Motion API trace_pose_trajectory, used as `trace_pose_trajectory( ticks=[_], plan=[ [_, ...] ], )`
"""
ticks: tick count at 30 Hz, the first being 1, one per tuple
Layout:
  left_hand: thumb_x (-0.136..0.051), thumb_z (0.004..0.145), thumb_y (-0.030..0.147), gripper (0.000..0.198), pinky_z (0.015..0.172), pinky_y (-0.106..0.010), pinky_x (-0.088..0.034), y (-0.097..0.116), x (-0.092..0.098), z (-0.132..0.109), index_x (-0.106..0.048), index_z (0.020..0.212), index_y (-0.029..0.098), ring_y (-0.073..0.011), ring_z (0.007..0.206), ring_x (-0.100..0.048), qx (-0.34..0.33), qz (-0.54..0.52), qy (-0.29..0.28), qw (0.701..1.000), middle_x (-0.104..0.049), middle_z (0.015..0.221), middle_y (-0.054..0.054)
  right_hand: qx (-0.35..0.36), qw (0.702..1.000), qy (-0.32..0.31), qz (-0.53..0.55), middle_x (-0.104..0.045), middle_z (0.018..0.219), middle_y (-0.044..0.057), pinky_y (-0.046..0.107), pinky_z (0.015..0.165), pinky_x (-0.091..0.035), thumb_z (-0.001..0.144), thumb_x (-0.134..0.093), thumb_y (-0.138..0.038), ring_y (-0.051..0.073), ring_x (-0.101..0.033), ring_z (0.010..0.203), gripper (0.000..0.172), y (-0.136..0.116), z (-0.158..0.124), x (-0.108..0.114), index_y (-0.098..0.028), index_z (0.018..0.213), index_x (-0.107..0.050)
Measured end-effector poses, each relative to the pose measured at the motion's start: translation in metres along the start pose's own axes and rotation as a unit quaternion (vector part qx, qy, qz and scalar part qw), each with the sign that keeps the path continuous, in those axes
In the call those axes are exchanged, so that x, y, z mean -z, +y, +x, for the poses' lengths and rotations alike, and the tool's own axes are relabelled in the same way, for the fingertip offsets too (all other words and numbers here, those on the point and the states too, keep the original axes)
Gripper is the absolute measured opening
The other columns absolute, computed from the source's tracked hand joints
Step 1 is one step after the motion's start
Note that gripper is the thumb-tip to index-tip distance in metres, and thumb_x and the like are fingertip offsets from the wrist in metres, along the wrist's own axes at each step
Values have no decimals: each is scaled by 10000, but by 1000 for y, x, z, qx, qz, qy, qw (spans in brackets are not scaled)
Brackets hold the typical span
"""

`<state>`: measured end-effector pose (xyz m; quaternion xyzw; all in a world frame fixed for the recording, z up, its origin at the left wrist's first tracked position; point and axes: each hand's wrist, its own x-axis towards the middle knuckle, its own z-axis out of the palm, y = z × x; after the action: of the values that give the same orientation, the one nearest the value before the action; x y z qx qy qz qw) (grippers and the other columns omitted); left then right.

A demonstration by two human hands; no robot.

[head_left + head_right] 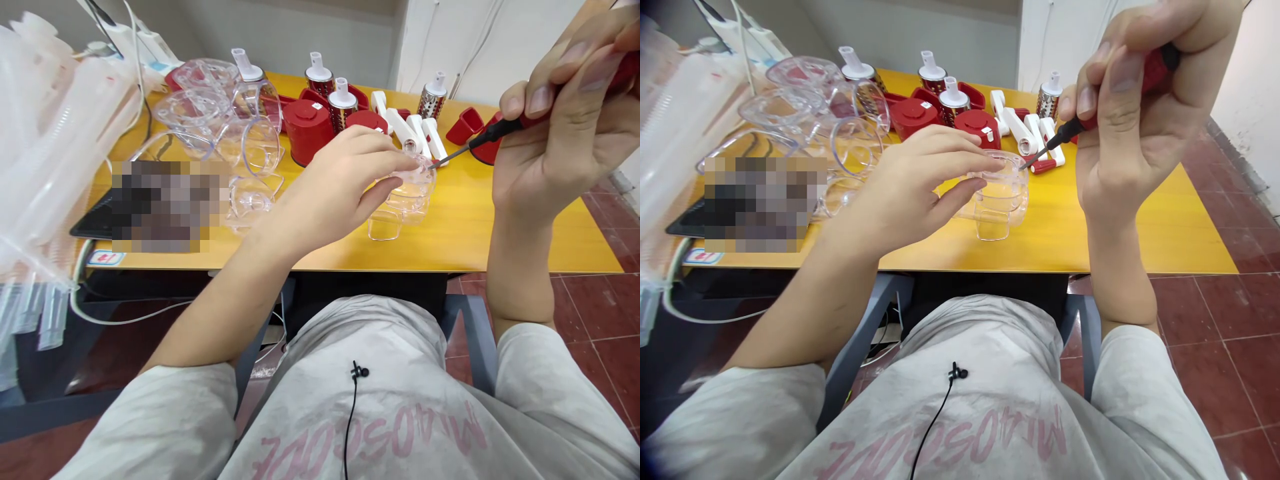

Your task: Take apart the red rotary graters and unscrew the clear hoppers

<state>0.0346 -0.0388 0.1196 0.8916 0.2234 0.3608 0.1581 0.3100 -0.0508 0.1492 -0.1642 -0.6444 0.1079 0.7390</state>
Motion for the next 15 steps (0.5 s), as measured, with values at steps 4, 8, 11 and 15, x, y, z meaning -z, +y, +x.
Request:
trace_pose_trajectory(
  ticks=[4, 8, 11, 15],
  plan=[
    [-565, 1233, 451, 391, 1305, -693, -629, -2, -4, 5, -864, 1472, 369, -382, 1424, -794, -9, 5, -3, 1000, -843, 1444, -104, 1, 1000, -10, 5, -690, 1046, -38, 259, 754, -590, 1143, -849, -574, 84, -577, 780, 151, 0, 1, 0, -435, 1200, -845],
    [-665, 1177, 475, 370, 1298, -709, -622, -8, -8, 7, -876, 1449, 339, -403, 1398, -788, -4, -14, -2, 1000, -837, 1358, -122, 7, 999, -28, -23, -689, 1017, -36, 269, 735, -600, 1167, -818, -564, 93, -583, 751, 198, -3, 3, 5, -374, 1133, -772],
    [-701, 1148, 482, 370, 1288, -684, -629, -11, -8, 9, -882, 1432, 329, -402, 1388, -778, 6, -21, -7, 1000, -831, 1352, -120, -16, 997, -38, -70, -687, 1070, -40, 310, 783, -620, 1189, -769, -579, 104, -605, 789, 263, -9, 3, 9, -348, 1107, -675],
    [-700, 1128, 429, 379, 1257, -654, -643, -11, -6, 13, -883, 1444, 330, -396, 1368, -771, -11, -2, -22, 1000, -822, 1357, -117, -17, 997, -17, -74, -669, 1050, -33, 306, 762, -599, 1152, -809, -621, 107, -600, 765, 344, -13, 0, -7, -329, 1061, -651]
  ],
)
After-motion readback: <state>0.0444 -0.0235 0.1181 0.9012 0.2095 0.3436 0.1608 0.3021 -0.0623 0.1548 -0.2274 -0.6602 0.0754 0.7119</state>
